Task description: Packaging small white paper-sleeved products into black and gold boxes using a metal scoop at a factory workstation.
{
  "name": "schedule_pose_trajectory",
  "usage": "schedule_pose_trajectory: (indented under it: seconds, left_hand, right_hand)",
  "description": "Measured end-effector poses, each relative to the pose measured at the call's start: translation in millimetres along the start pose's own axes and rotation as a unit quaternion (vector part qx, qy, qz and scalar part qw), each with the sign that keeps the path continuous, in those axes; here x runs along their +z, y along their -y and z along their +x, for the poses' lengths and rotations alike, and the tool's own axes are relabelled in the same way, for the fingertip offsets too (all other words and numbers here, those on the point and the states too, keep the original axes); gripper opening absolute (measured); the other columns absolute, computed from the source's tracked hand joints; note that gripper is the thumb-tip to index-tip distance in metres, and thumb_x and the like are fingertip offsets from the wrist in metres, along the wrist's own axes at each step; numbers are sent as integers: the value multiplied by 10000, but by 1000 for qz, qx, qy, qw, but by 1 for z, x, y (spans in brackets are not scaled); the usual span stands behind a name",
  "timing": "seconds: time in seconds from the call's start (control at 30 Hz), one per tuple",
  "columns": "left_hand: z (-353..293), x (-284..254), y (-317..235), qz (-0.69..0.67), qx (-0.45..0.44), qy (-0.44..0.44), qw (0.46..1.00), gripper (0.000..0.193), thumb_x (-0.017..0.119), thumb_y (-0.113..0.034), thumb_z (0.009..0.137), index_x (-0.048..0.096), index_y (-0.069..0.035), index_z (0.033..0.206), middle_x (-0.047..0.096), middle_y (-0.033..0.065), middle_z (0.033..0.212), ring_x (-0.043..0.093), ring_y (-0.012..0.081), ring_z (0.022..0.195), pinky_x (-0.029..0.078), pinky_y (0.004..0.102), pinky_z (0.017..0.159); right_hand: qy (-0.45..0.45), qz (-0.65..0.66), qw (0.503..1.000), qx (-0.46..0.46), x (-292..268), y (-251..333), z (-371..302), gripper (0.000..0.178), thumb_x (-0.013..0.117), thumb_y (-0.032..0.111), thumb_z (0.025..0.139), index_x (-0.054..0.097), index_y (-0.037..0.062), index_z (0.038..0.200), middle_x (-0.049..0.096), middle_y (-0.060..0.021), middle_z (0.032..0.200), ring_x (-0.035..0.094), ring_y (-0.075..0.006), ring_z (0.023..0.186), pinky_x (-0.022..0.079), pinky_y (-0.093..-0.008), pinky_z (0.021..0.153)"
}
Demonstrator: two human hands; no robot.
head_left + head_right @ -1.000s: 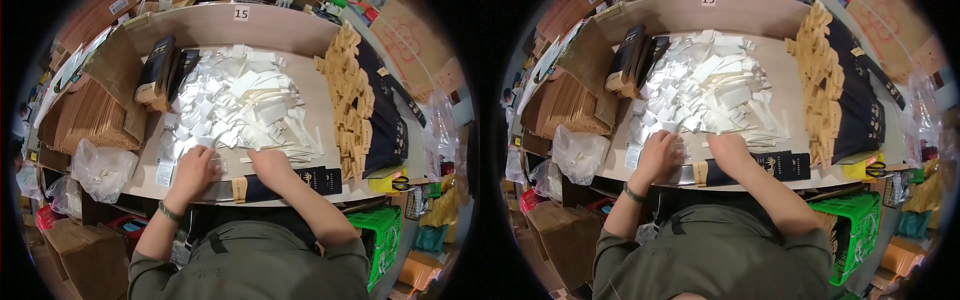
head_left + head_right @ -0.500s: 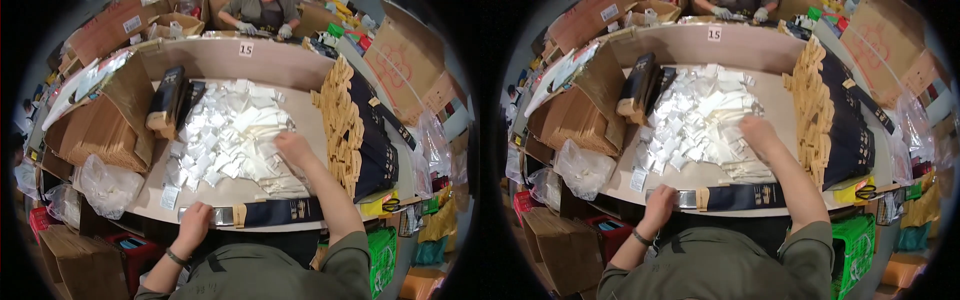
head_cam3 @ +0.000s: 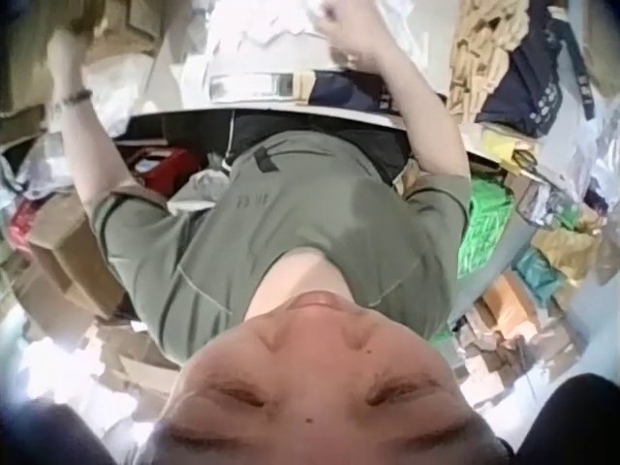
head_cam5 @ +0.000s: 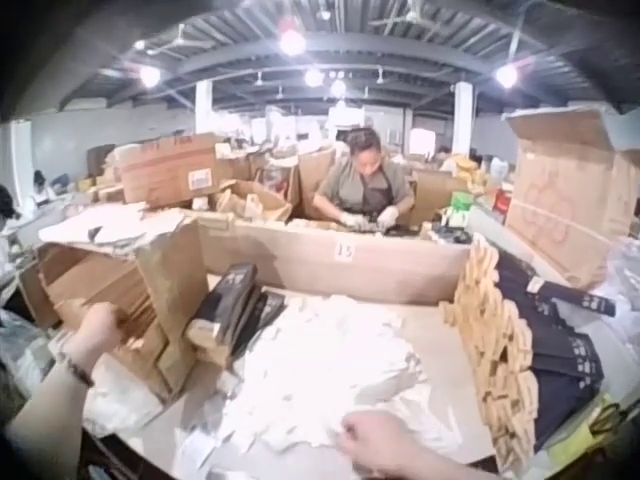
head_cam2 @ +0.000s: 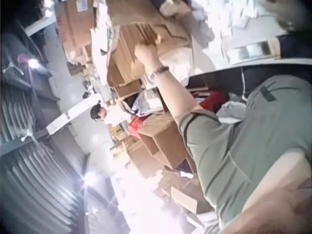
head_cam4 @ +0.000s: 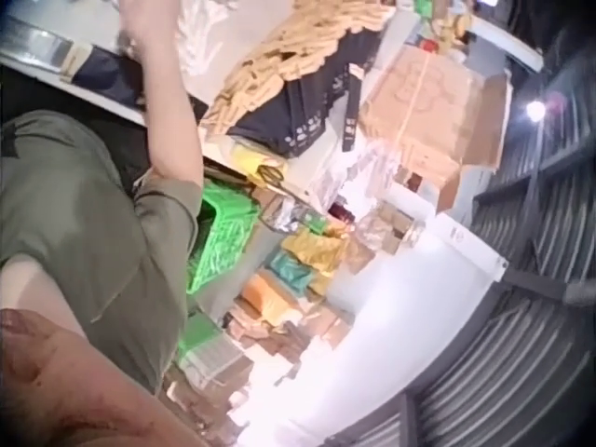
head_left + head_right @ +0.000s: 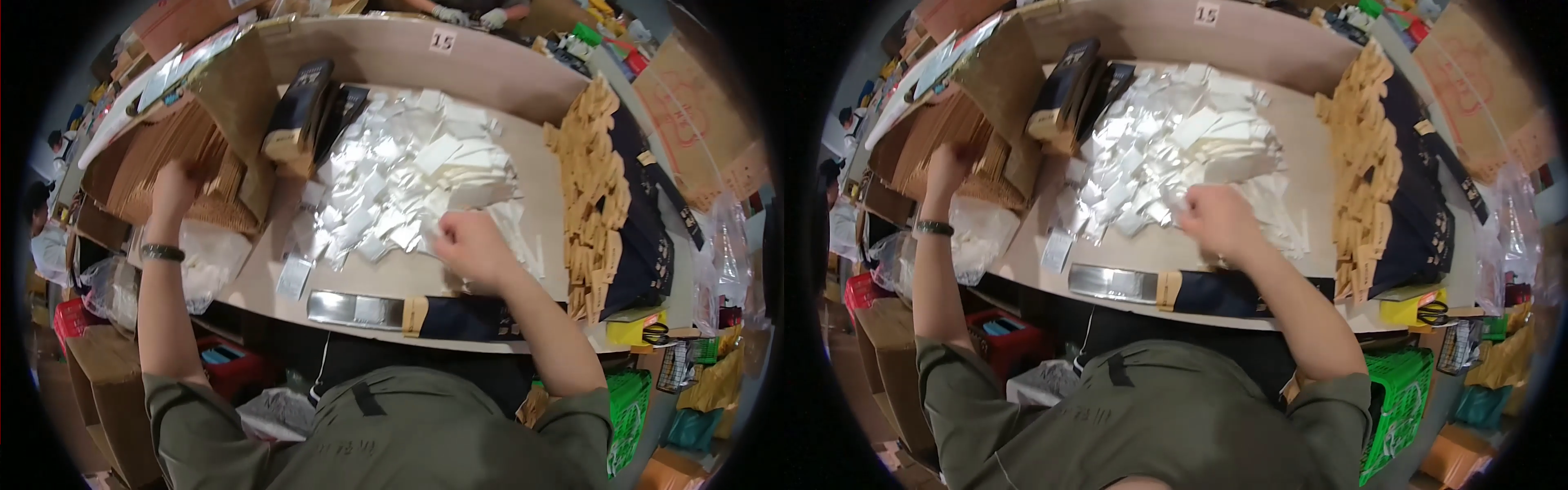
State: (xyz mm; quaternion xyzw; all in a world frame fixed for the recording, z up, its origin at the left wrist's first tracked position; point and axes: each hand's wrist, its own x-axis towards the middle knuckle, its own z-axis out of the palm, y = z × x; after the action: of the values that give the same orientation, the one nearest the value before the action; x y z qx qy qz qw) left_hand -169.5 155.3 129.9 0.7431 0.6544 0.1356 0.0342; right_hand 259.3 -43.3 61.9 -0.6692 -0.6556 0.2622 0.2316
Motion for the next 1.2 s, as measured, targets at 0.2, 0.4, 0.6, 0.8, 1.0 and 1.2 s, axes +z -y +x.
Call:
schedule_pose_trajectory:
  seconds: [0.2,0.4,0.6,0.8,1.0,1.2]
  left_hand:
    - [26,20,-14,19,116,-58,991,162,606,-101,859,664,34,927,632,208,669,655,350,628,510,416,598]
    - [24,25,21,138,154,-71,976,211,624,-55,811,625,29,1005,659,256,858,643,434,824,516,468,703]
    - [19,20,-2,171,95,-55,979,214,608,-65,813,612,11,1014,655,274,946,619,456,923,507,490,759]
    - [-58,14,9,-94,27,-263,960,181,506,-62,960,625,33,1058,690,193,1014,669,311,918,499,372,786]
    - [-211,112,-14,-508,-130,38,851,131,604,-99,986,656,2,1050,565,-54,857,473,38,779,376,191,697]
    - [-206,98,-28,-452,-59,262,851,90,682,-57,915,637,19,932,629,-3,831,571,63,767,471,211,715]
  right_hand:
    - [104,-75,985,-117,106,24,-28,272,684,295,805,635,28,783,645,-181,745,634,-379,755,511,-450,704]
    - [151,399,904,-33,51,84,-16,225,651,199,849,666,-13,922,632,-119,731,611,-153,650,481,-318,611]
    - [164,-26,984,-64,98,34,-31,141,637,156,865,651,18,884,652,-123,805,640,-278,688,510,-368,638]
    - [20,-80,979,-187,111,28,-52,147,677,217,856,621,82,845,569,-93,777,612,-327,741,503,-447,637]
    - [-25,-54,977,-205,124,28,-52,217,768,219,770,618,90,860,600,-74,824,629,-276,795,509,-401,643]
    - [-25,-56,972,-228,77,-9,-88,344,823,202,701,626,29,923,622,-162,1141,594,-345,1029,484,-426,865]
